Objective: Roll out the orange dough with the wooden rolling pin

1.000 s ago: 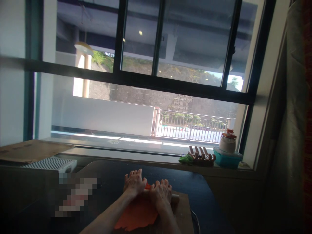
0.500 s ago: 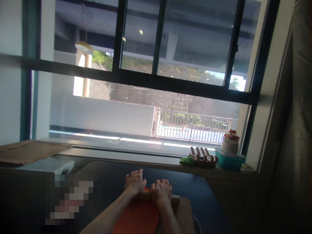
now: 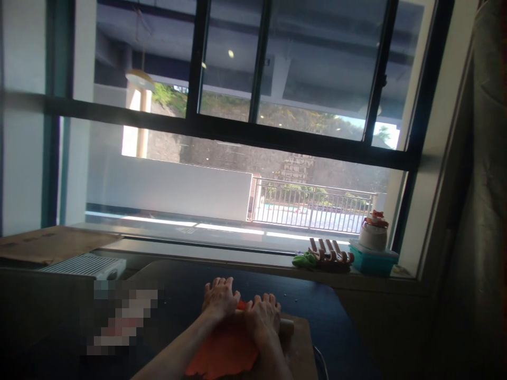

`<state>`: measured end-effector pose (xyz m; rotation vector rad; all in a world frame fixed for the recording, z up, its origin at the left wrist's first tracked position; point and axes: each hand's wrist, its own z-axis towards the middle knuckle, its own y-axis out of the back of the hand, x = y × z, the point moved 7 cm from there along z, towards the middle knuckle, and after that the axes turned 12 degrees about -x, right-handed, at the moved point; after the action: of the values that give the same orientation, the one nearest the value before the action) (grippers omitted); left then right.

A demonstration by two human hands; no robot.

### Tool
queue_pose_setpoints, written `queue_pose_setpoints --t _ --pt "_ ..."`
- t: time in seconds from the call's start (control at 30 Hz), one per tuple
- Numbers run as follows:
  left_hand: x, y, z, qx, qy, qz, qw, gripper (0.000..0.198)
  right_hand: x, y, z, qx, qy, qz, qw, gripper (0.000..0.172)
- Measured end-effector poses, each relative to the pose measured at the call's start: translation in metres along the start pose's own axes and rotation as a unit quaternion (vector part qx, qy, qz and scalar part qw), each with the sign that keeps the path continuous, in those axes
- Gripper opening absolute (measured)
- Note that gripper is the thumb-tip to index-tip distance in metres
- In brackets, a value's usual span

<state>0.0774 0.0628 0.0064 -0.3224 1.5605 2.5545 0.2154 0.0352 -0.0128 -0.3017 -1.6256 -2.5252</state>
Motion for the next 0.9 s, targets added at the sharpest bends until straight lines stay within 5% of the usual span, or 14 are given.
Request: queue_pose_setpoints --t 0.33,0.9 --pt "0.0 -0.008 0.017 0.01 0.01 0.0 1.0 0.044 -0.003 -0.011 0.023 0.012 -0.015 0.011 1.0 0.035" --pt "0.002 0.003 -0.005 -0.007 0.003 0.006 1.0 0.043 0.004 0.008 -0.008 -0.026 0.011 0.001 1.0 0.037"
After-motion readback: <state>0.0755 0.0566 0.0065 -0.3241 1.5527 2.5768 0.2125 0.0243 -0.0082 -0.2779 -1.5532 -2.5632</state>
